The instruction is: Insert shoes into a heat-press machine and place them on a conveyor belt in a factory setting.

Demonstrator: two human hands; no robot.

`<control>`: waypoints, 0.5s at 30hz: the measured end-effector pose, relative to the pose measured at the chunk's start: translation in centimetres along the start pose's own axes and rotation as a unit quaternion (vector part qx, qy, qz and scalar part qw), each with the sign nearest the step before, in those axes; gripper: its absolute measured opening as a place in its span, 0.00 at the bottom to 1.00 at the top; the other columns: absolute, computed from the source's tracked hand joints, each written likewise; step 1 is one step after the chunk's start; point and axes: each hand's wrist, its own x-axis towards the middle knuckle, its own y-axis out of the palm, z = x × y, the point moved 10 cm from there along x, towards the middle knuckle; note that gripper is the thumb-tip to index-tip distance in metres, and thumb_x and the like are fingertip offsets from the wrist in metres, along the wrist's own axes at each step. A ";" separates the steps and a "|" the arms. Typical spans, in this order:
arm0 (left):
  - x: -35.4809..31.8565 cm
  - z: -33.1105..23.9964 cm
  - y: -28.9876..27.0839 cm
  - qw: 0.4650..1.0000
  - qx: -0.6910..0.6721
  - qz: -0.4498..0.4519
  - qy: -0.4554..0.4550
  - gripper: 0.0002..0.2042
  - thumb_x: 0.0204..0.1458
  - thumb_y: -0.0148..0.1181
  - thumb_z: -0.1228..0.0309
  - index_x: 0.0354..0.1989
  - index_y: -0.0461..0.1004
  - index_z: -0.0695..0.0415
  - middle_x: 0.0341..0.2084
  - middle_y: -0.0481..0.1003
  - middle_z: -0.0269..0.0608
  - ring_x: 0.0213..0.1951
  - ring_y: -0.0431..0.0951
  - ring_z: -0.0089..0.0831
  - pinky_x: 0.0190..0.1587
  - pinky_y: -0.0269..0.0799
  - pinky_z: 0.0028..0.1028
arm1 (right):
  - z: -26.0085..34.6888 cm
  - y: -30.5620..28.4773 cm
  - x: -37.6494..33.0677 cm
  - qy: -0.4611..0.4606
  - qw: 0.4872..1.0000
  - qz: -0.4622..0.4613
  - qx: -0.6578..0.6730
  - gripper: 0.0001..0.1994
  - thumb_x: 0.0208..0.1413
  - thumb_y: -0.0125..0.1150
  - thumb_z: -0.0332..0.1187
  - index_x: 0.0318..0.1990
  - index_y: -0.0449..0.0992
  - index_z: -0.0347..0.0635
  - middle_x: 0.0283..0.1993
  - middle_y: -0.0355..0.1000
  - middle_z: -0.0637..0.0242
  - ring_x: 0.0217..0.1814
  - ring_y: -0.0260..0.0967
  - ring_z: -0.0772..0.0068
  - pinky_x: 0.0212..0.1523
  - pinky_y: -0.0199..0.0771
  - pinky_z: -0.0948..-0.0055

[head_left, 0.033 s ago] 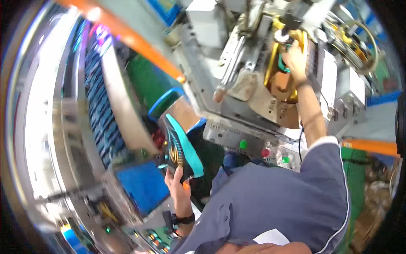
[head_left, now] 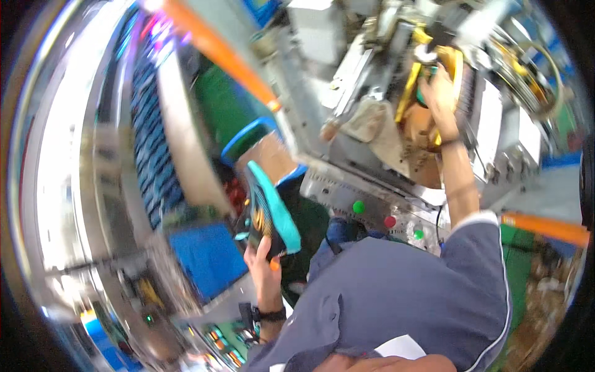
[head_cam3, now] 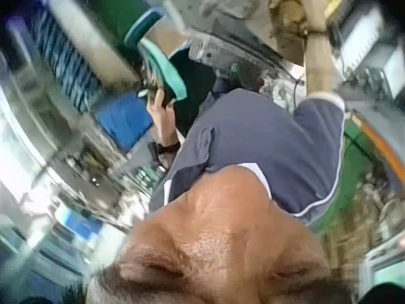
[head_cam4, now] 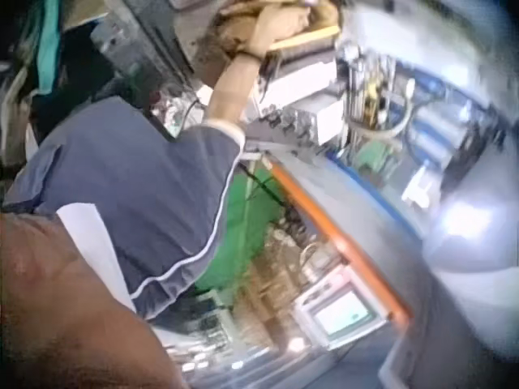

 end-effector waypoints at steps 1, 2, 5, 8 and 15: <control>-1.5 0.4 1.6 0.998 -0.027 0.047 -0.015 0.20 0.51 0.60 0.72 0.53 0.68 0.61 0.43 0.74 0.39 0.41 0.77 0.29 0.40 0.76 0.27 | 3.7 -4.3 -4.8 -0.152 0.976 -0.140 0.066 0.25 0.49 0.63 0.37 0.54 0.69 0.35 0.43 0.75 0.50 0.46 0.73 0.49 0.50 0.72 0.55; -2.2 2.1 -0.6 0.998 -0.061 0.028 0.007 0.19 0.53 0.58 0.73 0.53 0.68 0.62 0.43 0.75 0.40 0.41 0.77 0.29 0.39 0.76 0.27 | 10.1 -6.5 -8.9 -0.100 0.984 -0.041 0.140 0.18 0.51 0.61 0.32 0.51 0.72 0.37 0.40 0.75 0.53 0.44 0.72 0.51 0.48 0.71 0.59; -4.6 5.3 -0.5 0.989 -0.138 0.031 -0.038 0.17 0.54 0.57 0.75 0.52 0.68 0.66 0.43 0.75 0.43 0.43 0.77 0.30 0.47 0.74 0.29 | 15.5 -5.0 -22.3 -0.196 0.929 0.120 0.290 0.08 0.51 0.59 0.23 0.39 0.76 0.40 0.37 0.73 0.56 0.41 0.72 0.52 0.43 0.72 0.64; -6.9 6.6 -2.3 0.996 -0.071 -0.006 -0.054 0.16 0.52 0.60 0.75 0.48 0.70 0.67 0.40 0.76 0.42 0.43 0.77 0.30 0.43 0.75 0.27 | 16.6 3.3 -30.0 -0.259 0.891 0.212 0.306 0.05 0.54 0.56 0.27 0.37 0.75 0.40 0.39 0.73 0.58 0.43 0.70 0.53 0.43 0.71 0.61; -10.0 12.3 -13.1 0.953 -0.254 -0.158 -0.054 0.15 0.50 0.63 0.74 0.44 0.71 0.69 0.36 0.76 0.44 0.36 0.79 0.31 0.40 0.76 0.29 | 16.2 13.0 -35.3 -0.353 0.882 0.257 0.177 0.06 0.57 0.55 0.34 0.36 0.76 0.44 0.38 0.71 0.55 0.46 0.68 0.49 0.47 0.68 0.58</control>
